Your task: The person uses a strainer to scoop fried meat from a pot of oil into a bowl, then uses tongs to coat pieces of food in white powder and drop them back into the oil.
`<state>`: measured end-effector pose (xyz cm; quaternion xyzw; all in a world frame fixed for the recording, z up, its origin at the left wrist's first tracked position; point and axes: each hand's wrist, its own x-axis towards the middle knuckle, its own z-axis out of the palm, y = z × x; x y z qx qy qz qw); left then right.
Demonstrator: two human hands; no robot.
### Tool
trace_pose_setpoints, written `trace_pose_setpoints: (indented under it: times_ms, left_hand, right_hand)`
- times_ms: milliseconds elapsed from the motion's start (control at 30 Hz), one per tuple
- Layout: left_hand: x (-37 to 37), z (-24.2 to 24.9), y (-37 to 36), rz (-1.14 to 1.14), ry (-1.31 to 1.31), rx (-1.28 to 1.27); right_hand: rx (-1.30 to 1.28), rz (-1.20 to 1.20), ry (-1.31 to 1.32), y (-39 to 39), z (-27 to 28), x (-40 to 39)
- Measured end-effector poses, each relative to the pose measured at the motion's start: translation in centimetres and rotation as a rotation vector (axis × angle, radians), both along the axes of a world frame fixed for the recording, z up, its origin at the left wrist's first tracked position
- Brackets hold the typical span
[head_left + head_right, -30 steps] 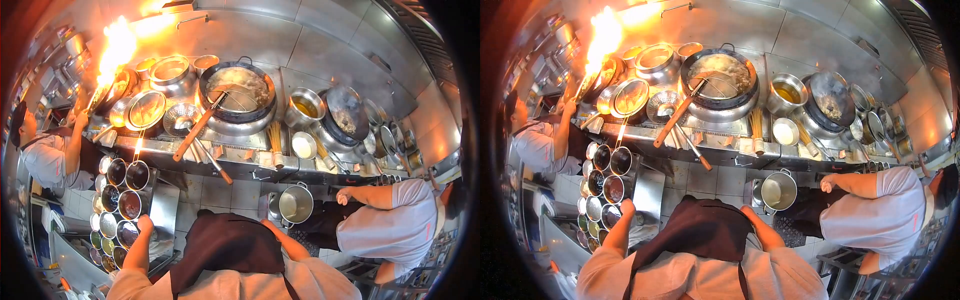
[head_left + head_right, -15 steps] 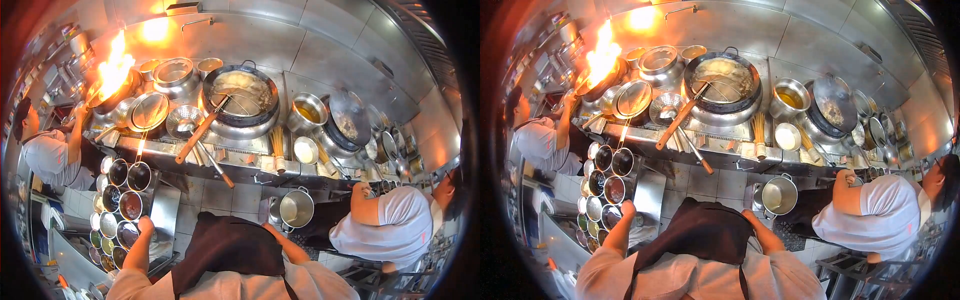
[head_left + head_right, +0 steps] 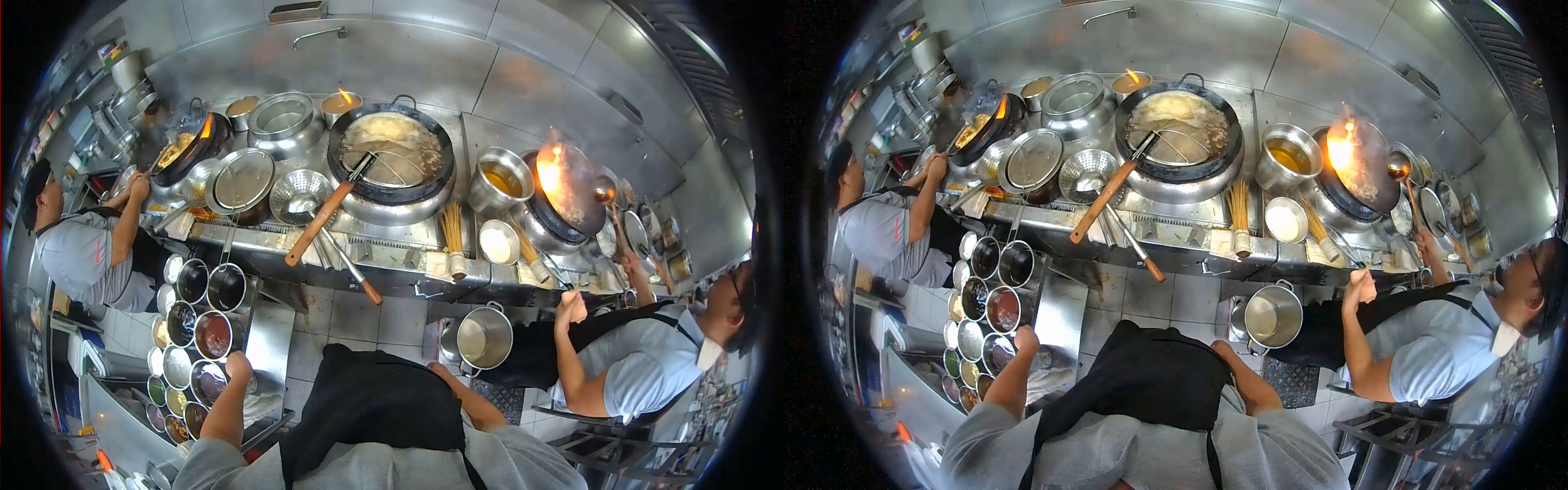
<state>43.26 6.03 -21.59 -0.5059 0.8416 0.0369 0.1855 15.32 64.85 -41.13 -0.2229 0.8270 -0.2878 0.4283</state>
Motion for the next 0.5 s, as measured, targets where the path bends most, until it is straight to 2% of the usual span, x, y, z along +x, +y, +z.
trace_pose_setpoints:
  times_ms: [100, 167, 333, 500]
  left_hand:
    - [0.2, -0.7, -0.2, 0.013, 0.017, -0.001]
    - [0.0, -0.8, -0.1, 0.024, 0.016, -0.015]
    - [0.2, -1.0, -0.2, 0.027, 0.028, -0.039]
    - [-0.8, 1.5, 0.8, 0.040, -0.019, 0.022]
  right_hand:
    - [-0.051, 0.031, 0.066, -0.4, 0.8, 0.0]
    - [0.100, 0.000, -0.006, -0.8, 1.0, -0.1]
    - [0.124, 0.011, 0.035, -1.0, 1.2, 0.1]
    - [0.099, 0.057, -0.004, -0.9, 0.5, -0.3]
